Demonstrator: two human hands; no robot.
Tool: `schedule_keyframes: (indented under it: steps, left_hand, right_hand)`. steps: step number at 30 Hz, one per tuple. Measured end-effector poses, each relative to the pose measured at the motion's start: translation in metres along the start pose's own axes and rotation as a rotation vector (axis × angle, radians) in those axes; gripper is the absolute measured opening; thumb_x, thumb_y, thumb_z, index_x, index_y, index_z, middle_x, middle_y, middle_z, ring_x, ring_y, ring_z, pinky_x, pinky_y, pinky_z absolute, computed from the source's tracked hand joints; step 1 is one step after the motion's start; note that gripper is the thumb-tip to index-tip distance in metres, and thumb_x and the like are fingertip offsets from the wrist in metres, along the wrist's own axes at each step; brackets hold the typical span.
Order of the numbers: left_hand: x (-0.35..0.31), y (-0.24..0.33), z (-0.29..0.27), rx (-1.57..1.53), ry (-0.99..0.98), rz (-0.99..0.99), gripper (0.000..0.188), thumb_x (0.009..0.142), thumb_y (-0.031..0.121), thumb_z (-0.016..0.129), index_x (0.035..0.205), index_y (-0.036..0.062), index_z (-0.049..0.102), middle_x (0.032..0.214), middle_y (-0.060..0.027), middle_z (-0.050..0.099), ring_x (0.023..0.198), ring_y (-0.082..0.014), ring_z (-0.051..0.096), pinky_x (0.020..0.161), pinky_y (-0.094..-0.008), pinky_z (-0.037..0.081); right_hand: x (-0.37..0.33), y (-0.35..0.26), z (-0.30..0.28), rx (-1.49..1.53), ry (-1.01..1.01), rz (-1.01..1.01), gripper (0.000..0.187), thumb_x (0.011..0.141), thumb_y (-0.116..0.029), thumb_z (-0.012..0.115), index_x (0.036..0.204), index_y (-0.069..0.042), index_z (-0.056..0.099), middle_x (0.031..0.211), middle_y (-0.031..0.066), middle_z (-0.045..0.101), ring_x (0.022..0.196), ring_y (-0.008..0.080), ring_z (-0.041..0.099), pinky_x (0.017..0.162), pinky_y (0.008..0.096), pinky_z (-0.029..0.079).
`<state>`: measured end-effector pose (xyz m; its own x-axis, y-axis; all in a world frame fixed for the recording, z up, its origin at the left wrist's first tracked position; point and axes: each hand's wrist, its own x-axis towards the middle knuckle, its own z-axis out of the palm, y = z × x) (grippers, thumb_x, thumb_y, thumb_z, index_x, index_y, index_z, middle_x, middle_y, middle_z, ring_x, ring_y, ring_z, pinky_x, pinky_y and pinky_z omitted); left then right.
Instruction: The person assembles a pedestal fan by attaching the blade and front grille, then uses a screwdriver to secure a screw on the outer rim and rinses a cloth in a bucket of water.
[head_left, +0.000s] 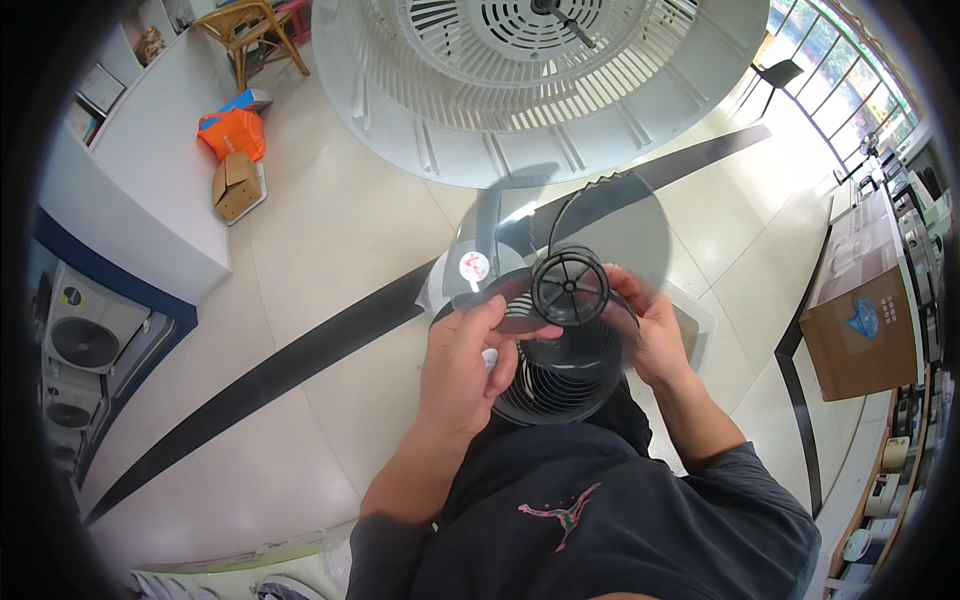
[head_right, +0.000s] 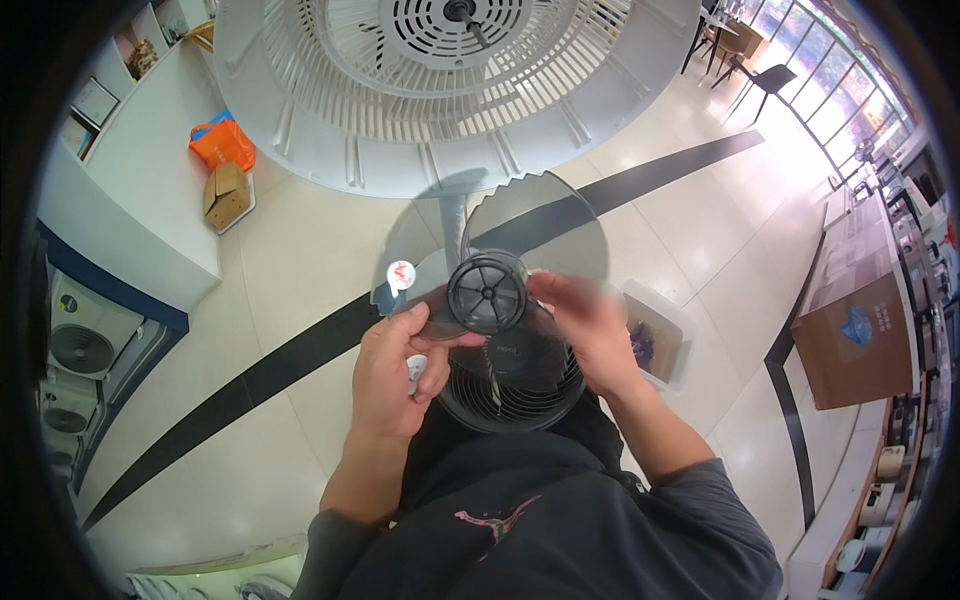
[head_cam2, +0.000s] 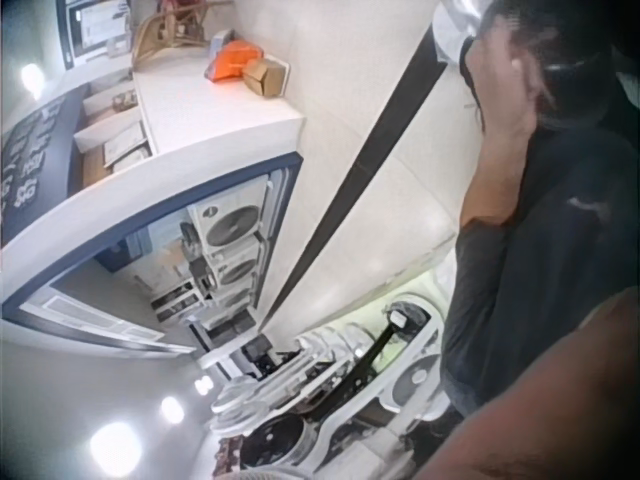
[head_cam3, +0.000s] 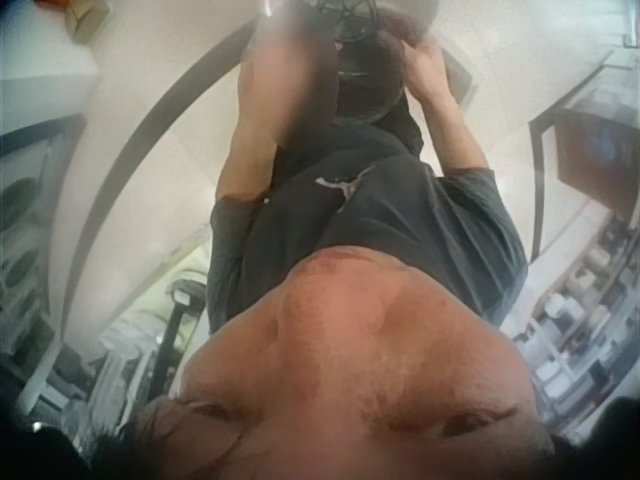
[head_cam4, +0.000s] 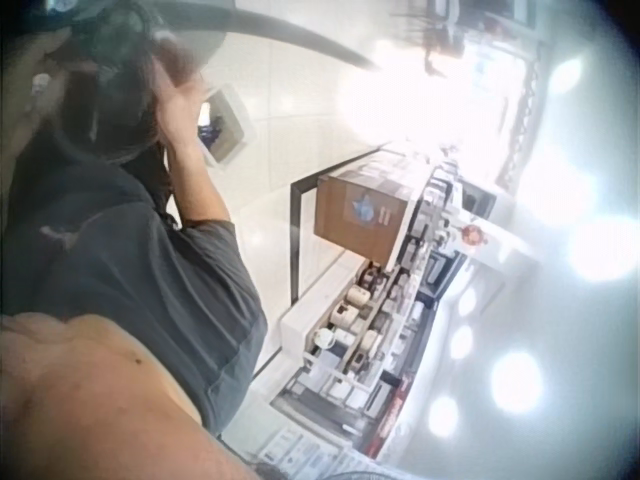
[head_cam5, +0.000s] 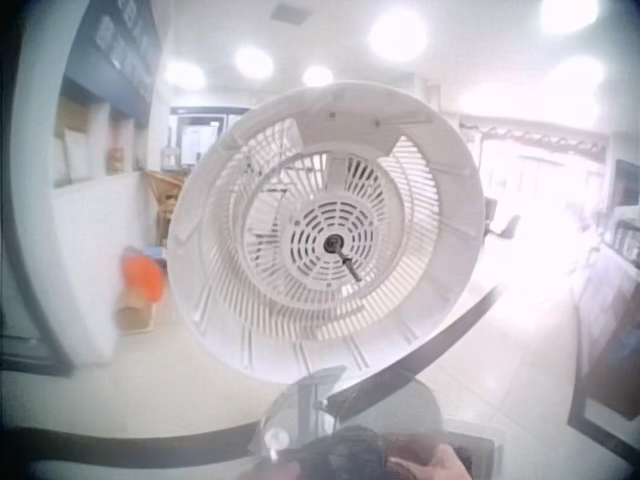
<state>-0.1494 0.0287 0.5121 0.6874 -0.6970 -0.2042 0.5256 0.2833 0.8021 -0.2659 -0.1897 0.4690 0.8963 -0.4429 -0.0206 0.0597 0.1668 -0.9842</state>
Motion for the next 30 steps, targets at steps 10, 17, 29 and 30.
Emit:
schedule_keyframes:
  steps: [10,17,29,30]
  left_hand:
    - [-0.015,-0.046,0.038,0.584,0.014,0.797,0.039,0.105,0.005,0.048,0.137,-0.0170,0.053,0.111,-0.0246,0.074,0.063,-0.0136,0.064,0.056,-0.0251,0.050]
    - [-0.007,-0.043,0.039,0.948,0.119,1.411,0.053,0.079,-0.004,0.072,0.132,-0.0005,0.068,0.100,-0.0129,0.074,0.060,-0.0162,0.060,0.052,-0.0252,0.046]
    - [-0.014,-0.048,0.016,0.988,-0.103,1.530,0.046,0.073,-0.001,0.080,0.118,0.0086,0.077,0.122,-0.0172,0.068,0.065,-0.0098,0.058,0.051,-0.0198,0.043]
    - [-0.015,-0.051,0.013,0.958,-0.148,1.517,0.043,0.074,0.000,0.081,0.116,0.0099,0.078,0.123,-0.0165,0.068,0.064,-0.0098,0.058,0.051,-0.0199,0.043]
  right_hand:
    - [-0.038,-0.011,-0.002,-0.747,0.208,-0.931,0.068,0.079,-0.001,0.077,0.140,0.009,0.049,0.133,0.0255,0.057,0.116,0.0324,0.061,0.097,0.0386,0.049]
    - [-0.015,-0.044,0.033,-0.576,-0.003,-0.926,0.083,0.076,-0.003,0.071,0.150,0.010,0.036,0.148,0.0277,0.049,0.131,0.0352,0.057,0.111,0.0435,0.044]
    - [-0.007,-0.036,0.063,0.056,-0.035,-0.716,0.068,0.097,-0.017,0.070,0.155,-0.013,0.034,0.152,0.0226,0.047,0.130,0.0408,0.059,0.102,0.0496,0.057]
    - [-0.006,-0.036,0.064,0.160,-0.059,-0.668,0.063,0.100,-0.021,0.067,0.154,-0.015,0.036,0.153,0.0211,0.046,0.130,0.0419,0.058,0.101,0.0499,0.058]
